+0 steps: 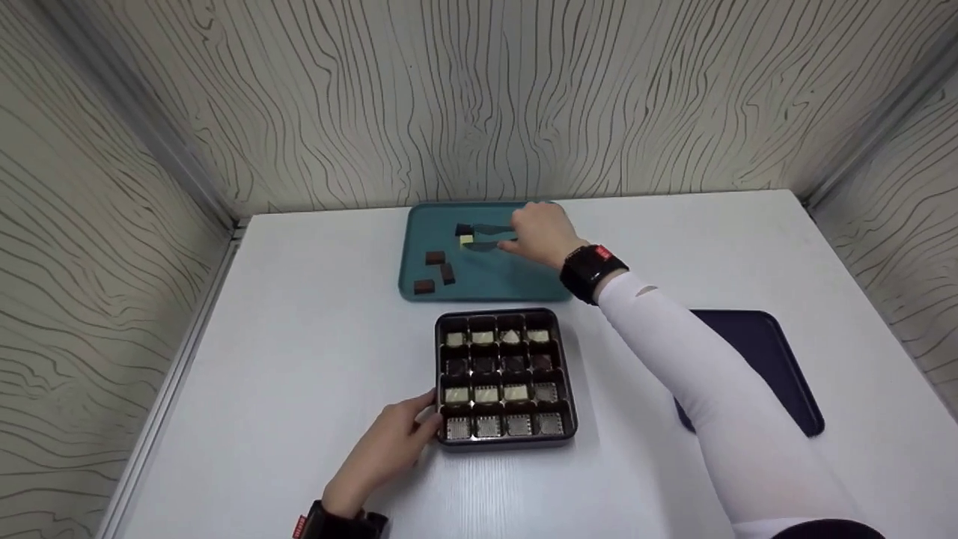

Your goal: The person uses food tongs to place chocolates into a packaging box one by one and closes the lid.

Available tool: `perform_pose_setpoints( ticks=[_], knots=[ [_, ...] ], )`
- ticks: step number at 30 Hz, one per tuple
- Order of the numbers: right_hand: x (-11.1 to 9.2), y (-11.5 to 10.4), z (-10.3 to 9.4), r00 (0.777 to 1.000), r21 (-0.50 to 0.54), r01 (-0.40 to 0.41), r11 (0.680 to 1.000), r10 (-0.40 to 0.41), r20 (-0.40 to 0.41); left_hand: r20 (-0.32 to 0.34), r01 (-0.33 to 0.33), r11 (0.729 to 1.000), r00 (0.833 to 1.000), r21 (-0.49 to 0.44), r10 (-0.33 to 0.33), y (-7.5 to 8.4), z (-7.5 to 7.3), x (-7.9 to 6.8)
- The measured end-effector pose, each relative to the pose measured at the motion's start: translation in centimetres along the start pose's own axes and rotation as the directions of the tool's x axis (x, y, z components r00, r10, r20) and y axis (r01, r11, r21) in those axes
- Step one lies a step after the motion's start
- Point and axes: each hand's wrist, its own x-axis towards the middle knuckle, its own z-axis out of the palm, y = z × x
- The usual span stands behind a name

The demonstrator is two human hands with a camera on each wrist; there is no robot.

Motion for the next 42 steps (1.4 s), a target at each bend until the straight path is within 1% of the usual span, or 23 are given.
perform_pose_setpoints(
  ticks=[2,5,9,15,21,24,31,38,42],
  knots=[
    [0.8,-0.3,0.4,1.000,0.004,-0.009,1.000,0.009,0.009,-0.001,0.006,1.000,1.000,0.003,-0.006,-0.1,0.0,-0.1],
    [1.6,-0.6,0.9,1.000,0.013,-0.009,1.000,0.009,0.022,-0.014,-0.008,1.000,1.000,0.025,0.008,-0.1,0.0,-0.2],
    [2.3,-0.5,1.7,1.000,0.026,-0.009,1.000,0.008,0.025,-0.031,-0.031,0.998,0.999,0.063,0.033,0.1,0.0,-0.2],
    [2.9,-0.1,2.3,0.999,0.037,-0.021,0.999,0.020,0.040,-0.030,-0.030,0.997,0.999,0.069,0.032,0.1,0.1,-0.2],
    [3.0,0.3,2.1,0.999,0.074,-0.023,0.997,0.019,0.050,-0.028,-0.037,0.997,0.999,0.067,0.039,0.1,0.0,-0.1],
    [3.1,0.3,1.8,0.999,0.098,-0.021,0.995,0.016,0.052,-0.023,-0.033,0.999,0.999,0.043,0.034,0.1,0.0,-0.2],
    [3.5,0.4,1.6,0.996,0.154,-0.042,0.987,0.030,0.081,-0.015,-0.047,0.999,0.999,0.015,0.047,0.1,0.0,-0.2],
    [3.5,0.4,1.7,0.996,0.170,-0.054,0.984,0.040,0.085,-0.029,-0.014,0.997,0.999,0.076,0.016,0.2,0.1,-0.1],
    [3.2,0.0,1.4,0.996,0.194,-0.063,0.979,0.049,0.077,-0.030,-0.005,0.996,1.000,0.085,0.008,0.2,0.0,-0.1]
  ],
)
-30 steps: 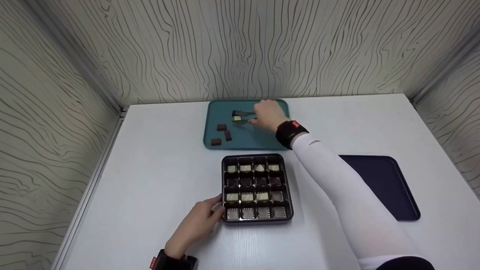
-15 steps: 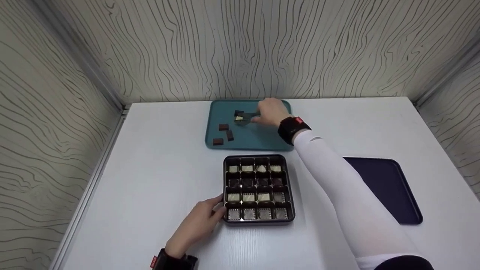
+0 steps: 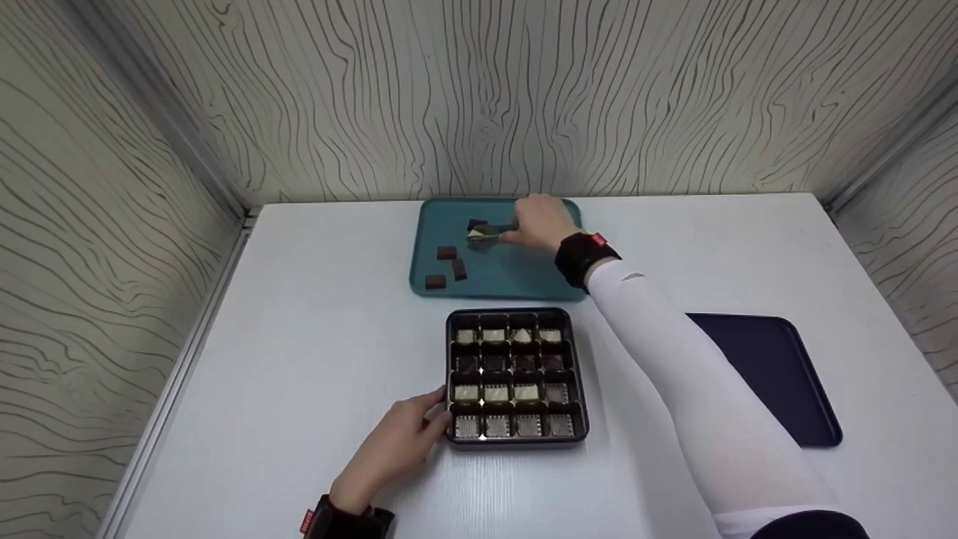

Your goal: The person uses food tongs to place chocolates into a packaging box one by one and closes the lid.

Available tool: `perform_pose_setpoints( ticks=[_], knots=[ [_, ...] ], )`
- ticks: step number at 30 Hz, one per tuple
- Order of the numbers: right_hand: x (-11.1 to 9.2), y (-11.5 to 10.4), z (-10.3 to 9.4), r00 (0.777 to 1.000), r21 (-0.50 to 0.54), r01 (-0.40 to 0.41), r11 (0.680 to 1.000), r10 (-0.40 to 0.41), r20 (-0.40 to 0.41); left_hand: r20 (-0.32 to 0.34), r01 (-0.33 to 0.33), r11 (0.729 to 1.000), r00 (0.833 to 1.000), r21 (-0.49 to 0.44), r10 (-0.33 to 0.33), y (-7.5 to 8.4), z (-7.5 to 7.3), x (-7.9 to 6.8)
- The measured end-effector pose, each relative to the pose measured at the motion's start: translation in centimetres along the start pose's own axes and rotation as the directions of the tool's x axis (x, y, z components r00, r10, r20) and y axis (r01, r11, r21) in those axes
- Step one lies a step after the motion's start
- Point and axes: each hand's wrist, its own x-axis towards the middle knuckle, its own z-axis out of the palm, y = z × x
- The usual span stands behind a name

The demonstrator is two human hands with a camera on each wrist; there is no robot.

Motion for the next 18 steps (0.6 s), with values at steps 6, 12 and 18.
perform_pose_setpoints(
  ticks=[6,12,18],
  knots=[
    [-2.1,-0.7,-1.6,0.998,0.019,0.058,0.998,-0.058,-0.017,-0.004,-0.019,1.000,1.000,-0.005,0.018,0.0,0.0,0.0],
    [-6.4,-0.5,-3.9,0.988,0.020,0.157,0.987,-0.156,-0.014,0.013,-0.017,0.998,1.000,-0.060,0.018,-0.2,0.1,-0.1],
    [-12.2,-0.1,-5.5,0.978,-0.014,0.209,0.978,-0.209,0.014,0.006,-0.015,0.998,1.000,-0.066,0.016,-0.3,0.1,-0.2]
  ],
)
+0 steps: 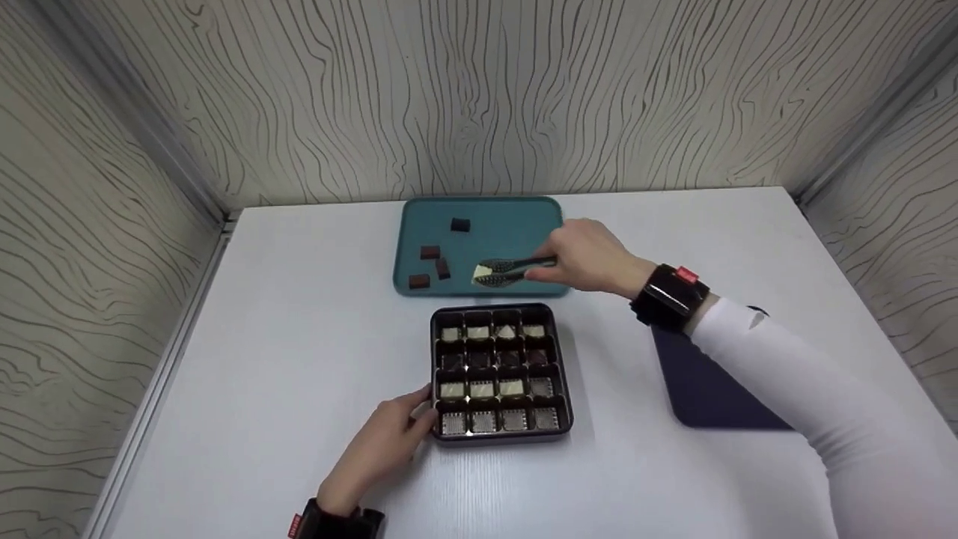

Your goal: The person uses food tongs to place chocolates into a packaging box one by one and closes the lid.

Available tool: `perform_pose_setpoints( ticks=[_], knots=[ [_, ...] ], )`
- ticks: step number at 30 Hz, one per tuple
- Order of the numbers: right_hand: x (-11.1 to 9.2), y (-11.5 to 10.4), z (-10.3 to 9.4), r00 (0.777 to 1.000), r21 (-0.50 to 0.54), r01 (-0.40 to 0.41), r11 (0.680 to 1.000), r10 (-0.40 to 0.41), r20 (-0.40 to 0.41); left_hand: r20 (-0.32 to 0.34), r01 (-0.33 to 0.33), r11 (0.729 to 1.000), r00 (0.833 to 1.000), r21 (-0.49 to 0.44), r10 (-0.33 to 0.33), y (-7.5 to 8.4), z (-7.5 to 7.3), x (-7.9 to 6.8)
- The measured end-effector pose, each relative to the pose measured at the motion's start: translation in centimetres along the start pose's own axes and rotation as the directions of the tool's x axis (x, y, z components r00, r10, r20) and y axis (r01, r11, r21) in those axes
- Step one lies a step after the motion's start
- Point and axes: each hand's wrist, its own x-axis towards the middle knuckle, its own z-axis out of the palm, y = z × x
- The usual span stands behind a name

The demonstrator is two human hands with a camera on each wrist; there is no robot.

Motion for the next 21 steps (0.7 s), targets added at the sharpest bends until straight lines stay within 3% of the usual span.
perform_pose_setpoints(
  ticks=[10,15,21],
  knots=[
    [-8.6,-0.7,-0.6,0.986,-0.070,0.166,0.984,-0.164,0.031,0.000,0.004,1.000,1.000,0.003,-0.004,0.0,-0.1,0.0],
    [-10.6,-1.2,-1.0,0.977,-0.104,0.209,0.972,-0.203,0.067,0.002,0.010,1.000,1.000,0.008,-0.010,0.1,-0.1,0.1],
    [-11.3,-1.8,-1.0,0.968,-0.160,0.247,0.956,-0.235,0.091,0.003,0.009,1.000,1.000,0.007,-0.009,0.0,0.0,0.1]
  ],
)
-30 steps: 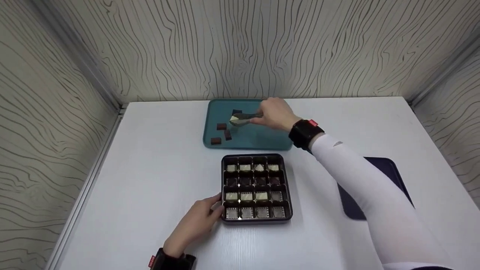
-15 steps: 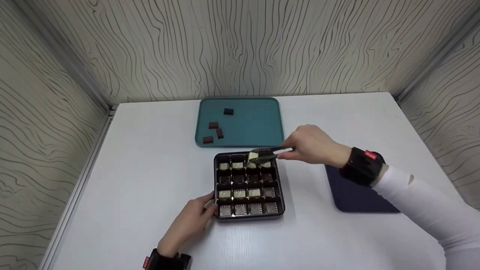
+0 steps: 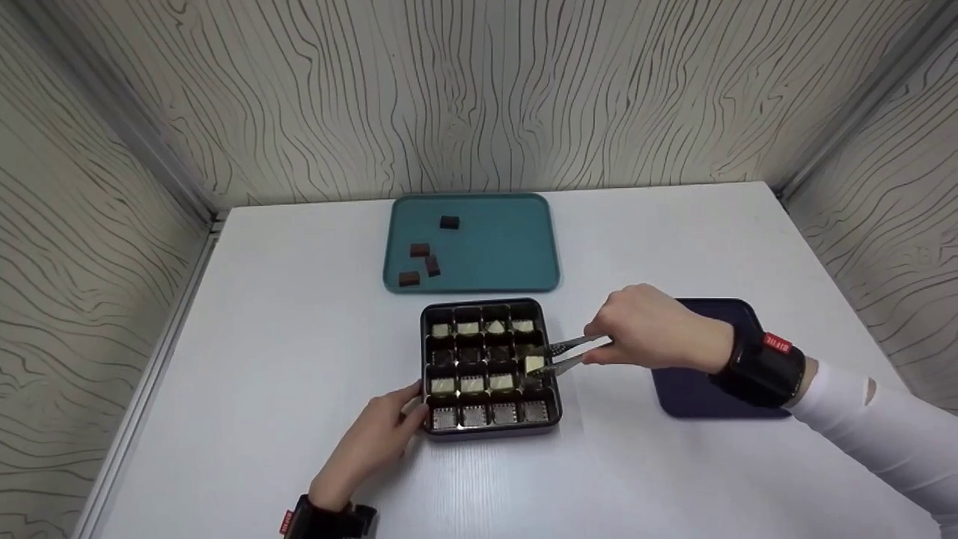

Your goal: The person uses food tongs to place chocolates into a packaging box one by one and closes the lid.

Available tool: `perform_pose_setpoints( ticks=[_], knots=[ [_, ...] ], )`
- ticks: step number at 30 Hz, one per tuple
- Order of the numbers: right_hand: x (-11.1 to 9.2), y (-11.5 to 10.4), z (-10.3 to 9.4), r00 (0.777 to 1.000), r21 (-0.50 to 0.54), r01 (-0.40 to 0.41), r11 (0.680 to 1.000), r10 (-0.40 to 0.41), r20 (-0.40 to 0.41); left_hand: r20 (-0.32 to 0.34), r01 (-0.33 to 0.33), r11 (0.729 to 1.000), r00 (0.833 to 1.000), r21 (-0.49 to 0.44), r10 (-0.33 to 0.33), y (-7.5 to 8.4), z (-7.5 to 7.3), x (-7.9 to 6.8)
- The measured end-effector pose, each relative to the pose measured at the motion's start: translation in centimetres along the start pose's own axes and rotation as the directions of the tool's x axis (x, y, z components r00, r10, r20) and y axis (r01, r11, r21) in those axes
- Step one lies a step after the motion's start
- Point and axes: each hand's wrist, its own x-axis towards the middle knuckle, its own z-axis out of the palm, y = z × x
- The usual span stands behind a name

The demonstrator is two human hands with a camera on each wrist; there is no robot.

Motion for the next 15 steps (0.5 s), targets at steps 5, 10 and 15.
perform_pose_setpoints(
  ticks=[5,10,15],
  knots=[
    [0.5,-0.6,0.1,0.999,-0.030,0.011,0.999,-0.010,0.030,0.003,0.002,1.000,1.000,-0.005,-0.002,0.0,0.0,0.0],
    [1.2,-1.1,0.1,0.998,-0.081,0.009,0.997,-0.004,0.066,0.001,-0.002,1.000,1.000,-0.003,0.002,0.0,0.0,0.0],
    [1.9,-1.7,0.1,0.997,-0.135,0.037,0.990,-0.027,0.072,0.005,-0.004,1.000,1.000,-0.004,0.004,0.1,-0.1,-0.1]
  ],
)
